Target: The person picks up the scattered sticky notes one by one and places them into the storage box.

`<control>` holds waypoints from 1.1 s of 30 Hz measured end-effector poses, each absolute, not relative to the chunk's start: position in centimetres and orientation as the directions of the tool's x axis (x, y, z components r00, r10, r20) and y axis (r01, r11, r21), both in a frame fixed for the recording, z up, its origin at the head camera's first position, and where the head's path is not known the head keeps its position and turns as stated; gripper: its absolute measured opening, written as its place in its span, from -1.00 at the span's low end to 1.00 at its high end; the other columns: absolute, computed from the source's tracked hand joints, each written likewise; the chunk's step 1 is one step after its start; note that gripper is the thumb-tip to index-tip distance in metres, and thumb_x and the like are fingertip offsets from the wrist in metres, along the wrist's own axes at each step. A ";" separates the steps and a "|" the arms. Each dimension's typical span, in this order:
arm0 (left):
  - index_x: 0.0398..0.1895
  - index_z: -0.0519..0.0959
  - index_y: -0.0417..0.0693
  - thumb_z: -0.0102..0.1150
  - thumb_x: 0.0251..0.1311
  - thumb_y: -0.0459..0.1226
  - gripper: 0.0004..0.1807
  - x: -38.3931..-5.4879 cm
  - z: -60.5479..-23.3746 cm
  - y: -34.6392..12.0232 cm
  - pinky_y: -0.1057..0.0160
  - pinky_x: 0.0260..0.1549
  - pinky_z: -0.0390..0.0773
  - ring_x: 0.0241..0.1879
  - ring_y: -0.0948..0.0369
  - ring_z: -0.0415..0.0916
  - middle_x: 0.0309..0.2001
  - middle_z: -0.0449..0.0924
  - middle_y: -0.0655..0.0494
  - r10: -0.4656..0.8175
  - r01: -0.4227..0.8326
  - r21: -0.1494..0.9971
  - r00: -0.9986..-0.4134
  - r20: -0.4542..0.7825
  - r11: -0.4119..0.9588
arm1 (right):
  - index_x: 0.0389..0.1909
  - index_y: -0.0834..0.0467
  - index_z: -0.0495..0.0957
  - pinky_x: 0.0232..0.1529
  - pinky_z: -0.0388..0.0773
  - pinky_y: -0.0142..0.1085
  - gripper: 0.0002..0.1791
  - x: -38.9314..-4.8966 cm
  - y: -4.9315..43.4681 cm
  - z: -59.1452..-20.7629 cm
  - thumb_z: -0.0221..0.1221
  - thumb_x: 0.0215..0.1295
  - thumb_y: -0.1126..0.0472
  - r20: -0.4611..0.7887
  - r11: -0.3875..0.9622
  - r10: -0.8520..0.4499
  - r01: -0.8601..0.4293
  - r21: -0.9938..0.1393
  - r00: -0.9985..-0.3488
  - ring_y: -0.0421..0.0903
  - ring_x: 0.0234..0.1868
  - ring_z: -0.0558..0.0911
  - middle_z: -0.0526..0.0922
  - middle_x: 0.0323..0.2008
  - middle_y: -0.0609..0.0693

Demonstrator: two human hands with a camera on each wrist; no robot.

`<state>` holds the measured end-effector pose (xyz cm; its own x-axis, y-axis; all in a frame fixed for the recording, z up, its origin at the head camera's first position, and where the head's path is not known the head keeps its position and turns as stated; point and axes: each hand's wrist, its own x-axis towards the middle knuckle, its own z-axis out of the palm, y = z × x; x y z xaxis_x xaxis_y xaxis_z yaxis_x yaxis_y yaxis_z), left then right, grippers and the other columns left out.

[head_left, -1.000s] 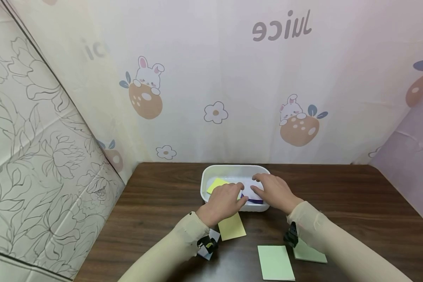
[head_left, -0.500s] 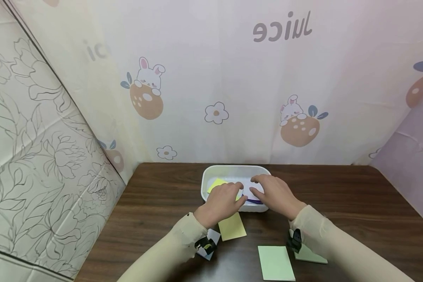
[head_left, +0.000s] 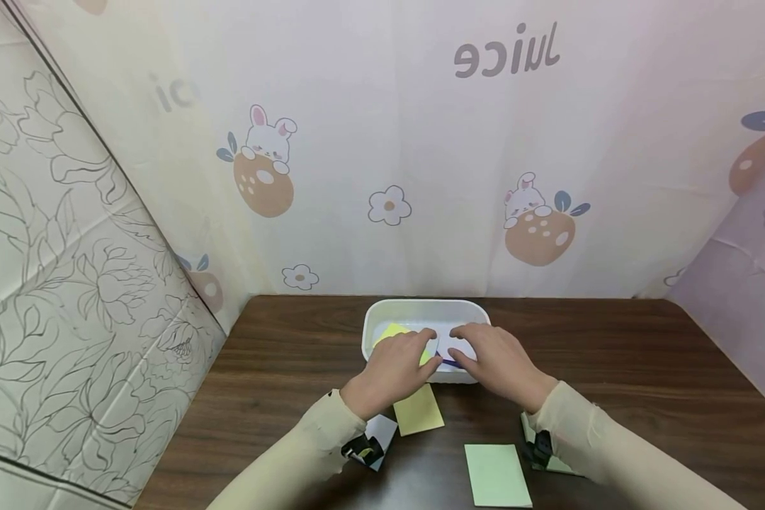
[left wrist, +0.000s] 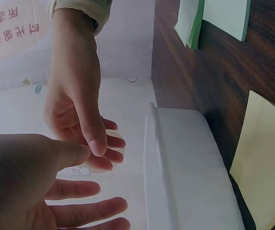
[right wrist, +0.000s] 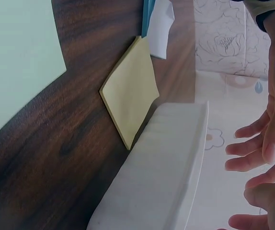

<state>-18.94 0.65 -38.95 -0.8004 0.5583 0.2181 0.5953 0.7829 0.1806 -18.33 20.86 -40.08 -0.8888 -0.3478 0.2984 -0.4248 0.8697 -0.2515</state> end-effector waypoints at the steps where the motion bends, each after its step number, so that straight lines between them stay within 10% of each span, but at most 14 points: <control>1: 0.18 0.57 0.00 0.17 0.41 -0.02 -0.59 -18.9 -38.9 0.5 0.31 -0.41 0.58 -0.25 0.22 0.71 -0.15 0.77 0.11 0.558 0.596 0.179 -0.799 0.224 0.783 | 0.00 0.18 0.68 -0.04 0.66 0.00 -0.65 -18.2 20.8 -40.1 0.34 0.30 0.06 0.307 0.867 -0.352 -0.432 -0.247 -0.884 0.05 -0.04 0.74 0.77 -0.04 0.08; 33: -0.07 0.65 -0.07 0.22 0.37 -0.03 -0.69 -17.5 -39.3 -3.6 0.33 -0.45 0.52 -0.36 0.25 0.63 -0.25 0.75 0.08 0.541 0.571 0.222 -0.820 0.186 0.790 | -0.09 0.11 0.68 -0.10 0.65 -0.11 -0.72 -15.1 18.5 -41.3 0.38 0.25 0.07 0.344 0.815 -0.472 -0.551 -0.182 -0.811 -0.08 -0.12 0.74 0.78 -0.13 -0.04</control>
